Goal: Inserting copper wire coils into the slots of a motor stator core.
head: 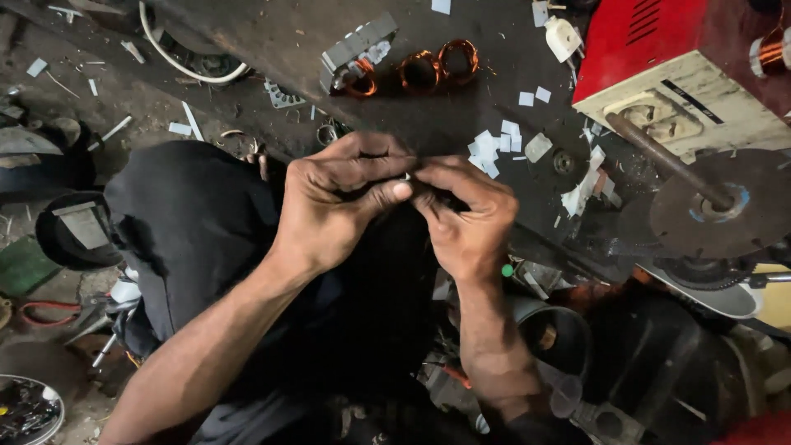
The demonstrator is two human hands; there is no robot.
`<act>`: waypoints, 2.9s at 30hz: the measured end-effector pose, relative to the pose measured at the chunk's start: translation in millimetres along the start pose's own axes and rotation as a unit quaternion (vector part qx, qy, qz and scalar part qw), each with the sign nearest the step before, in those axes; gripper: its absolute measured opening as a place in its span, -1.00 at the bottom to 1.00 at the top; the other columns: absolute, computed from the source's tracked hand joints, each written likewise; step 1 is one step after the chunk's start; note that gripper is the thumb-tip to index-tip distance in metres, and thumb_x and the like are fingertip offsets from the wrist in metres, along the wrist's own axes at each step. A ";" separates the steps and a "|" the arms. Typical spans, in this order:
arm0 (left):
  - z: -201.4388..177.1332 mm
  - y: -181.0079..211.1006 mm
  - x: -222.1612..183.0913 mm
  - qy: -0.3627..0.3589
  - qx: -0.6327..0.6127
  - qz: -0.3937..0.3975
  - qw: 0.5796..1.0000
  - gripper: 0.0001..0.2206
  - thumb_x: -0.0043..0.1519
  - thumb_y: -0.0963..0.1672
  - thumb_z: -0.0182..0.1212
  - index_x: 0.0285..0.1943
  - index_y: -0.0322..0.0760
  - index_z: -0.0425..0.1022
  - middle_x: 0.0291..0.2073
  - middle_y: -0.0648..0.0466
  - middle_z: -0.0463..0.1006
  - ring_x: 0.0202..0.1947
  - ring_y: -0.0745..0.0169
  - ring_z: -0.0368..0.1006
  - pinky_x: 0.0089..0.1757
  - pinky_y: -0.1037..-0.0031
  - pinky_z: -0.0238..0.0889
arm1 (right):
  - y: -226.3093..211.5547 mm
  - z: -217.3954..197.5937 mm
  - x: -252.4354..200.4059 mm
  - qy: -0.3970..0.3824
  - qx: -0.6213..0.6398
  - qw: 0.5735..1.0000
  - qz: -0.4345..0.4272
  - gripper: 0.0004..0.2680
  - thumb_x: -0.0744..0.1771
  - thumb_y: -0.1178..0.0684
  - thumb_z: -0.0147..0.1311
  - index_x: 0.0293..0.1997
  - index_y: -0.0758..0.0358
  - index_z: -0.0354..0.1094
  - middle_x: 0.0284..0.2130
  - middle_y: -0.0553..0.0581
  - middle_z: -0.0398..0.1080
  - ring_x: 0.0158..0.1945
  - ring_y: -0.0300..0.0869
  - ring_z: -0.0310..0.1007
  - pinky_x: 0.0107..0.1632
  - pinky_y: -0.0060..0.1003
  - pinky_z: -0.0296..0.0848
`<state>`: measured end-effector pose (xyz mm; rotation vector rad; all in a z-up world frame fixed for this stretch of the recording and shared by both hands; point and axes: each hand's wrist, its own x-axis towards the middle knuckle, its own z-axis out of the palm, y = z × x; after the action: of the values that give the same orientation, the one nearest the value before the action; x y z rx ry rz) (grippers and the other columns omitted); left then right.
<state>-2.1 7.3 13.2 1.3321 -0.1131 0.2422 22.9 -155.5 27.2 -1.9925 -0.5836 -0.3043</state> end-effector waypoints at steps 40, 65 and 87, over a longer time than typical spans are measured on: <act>-64.1 31.0 66.1 -0.045 0.352 0.238 0.904 -0.92 0.32 -0.42 0.36 -0.12 -0.61 0.68 -0.08 -0.20 0.54 -0.10 -0.01 0.50 -0.16 0.38 0.45 | 23.1 59.3 55.4 0.051 -0.165 0.967 -0.185 -0.91 0.32 0.27 0.27 -0.39 0.35 0.47 -0.43 0.11 0.47 -0.43 -0.12 0.41 -0.34 -0.26 0.40; -61.2 29.2 64.8 -0.036 0.325 0.241 0.914 -0.91 0.34 -0.41 0.30 -0.09 -0.61 0.65 -0.15 -0.19 0.57 -0.18 0.00 0.57 -0.19 0.36 0.47 | 32.9 55.6 52.7 0.005 -0.165 0.975 -0.150 -0.97 0.33 0.25 0.25 -0.22 0.30 0.49 -0.34 0.11 0.51 -0.32 -0.14 0.52 -0.27 -0.31 0.51; -62.1 28.5 65.4 -0.038 0.326 0.243 0.913 -0.89 0.33 -0.43 0.30 -0.09 -0.60 0.65 -0.14 -0.19 0.58 -0.16 -0.01 0.59 -0.17 0.38 0.47 | 29.0 50.6 64.5 -0.030 -0.136 0.980 -0.144 -0.98 0.35 0.24 0.17 -0.25 0.33 0.50 -0.33 0.15 0.53 -0.29 -0.12 0.55 -0.19 -0.30 0.52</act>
<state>51.0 80.8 39.9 1.9692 -0.4657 0.6944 91.4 -104.6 10.2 -2.1844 -0.9132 -0.5264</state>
